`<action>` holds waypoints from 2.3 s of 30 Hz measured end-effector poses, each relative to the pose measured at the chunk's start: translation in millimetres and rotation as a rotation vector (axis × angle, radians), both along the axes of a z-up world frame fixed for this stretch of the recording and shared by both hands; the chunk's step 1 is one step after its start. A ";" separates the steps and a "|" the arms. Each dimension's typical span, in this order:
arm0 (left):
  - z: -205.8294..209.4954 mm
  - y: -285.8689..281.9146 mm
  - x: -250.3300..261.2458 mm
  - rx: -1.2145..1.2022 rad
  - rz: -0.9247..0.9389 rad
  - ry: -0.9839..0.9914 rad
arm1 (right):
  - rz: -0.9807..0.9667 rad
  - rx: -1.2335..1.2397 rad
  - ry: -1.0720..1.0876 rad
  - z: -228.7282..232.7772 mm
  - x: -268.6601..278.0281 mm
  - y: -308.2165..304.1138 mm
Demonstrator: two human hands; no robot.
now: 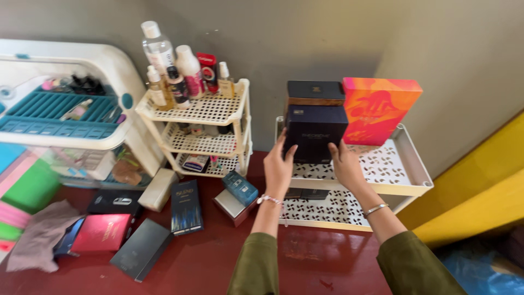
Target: The person assembles a two-tier white plastic shelf by inserting vertical poles into the trays. Then, the person places several rectangular boxes onto the upper and lower shelves, arranging them in rows.
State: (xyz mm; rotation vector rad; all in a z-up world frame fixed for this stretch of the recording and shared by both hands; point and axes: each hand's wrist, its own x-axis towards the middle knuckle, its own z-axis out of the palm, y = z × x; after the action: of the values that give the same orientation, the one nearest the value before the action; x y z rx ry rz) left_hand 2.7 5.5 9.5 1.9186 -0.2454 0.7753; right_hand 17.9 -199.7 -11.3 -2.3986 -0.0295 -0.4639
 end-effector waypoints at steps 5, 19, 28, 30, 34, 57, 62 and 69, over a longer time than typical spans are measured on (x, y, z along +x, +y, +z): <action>7.1 -12.4 -1.6 -0.094 0.004 0.486 | -0.007 -0.008 -0.059 -4.7 3.6 1.2; -76.6 16.8 -21.2 0.394 0.115 -0.205 | -0.031 -0.232 -0.461 23.2 -37.9 32.6; -198.4 182.6 -35.9 0.829 0.210 0.137 | 0.002 -0.320 -0.851 -52.4 -48.9 46.3; -222.0 201.5 -43.3 0.754 0.136 0.300 | 0.099 -0.484 -1.011 -95.5 -55.6 71.3; -242.6 204.9 -48.5 0.692 0.008 0.674 | 0.495 -0.066 -0.346 -171.3 -99.6 134.4; -229.2 235.9 -19.4 0.257 -0.278 0.744 | 0.413 -0.029 0.461 -161.8 -88.7 220.6; -223.1 245.8 -40.3 0.255 -0.312 0.774 | 0.362 -0.020 0.450 -189.0 -79.4 222.8; -226.8 262.4 -83.8 0.202 -0.355 0.701 | 0.412 0.154 0.541 -233.5 -79.7 209.0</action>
State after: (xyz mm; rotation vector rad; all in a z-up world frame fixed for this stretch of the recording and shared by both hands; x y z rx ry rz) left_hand -81.1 267.9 -217.3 2.1318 -0.2204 -0.1785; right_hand -61.8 9.3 -244.8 -2.2110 -0.2314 0.3613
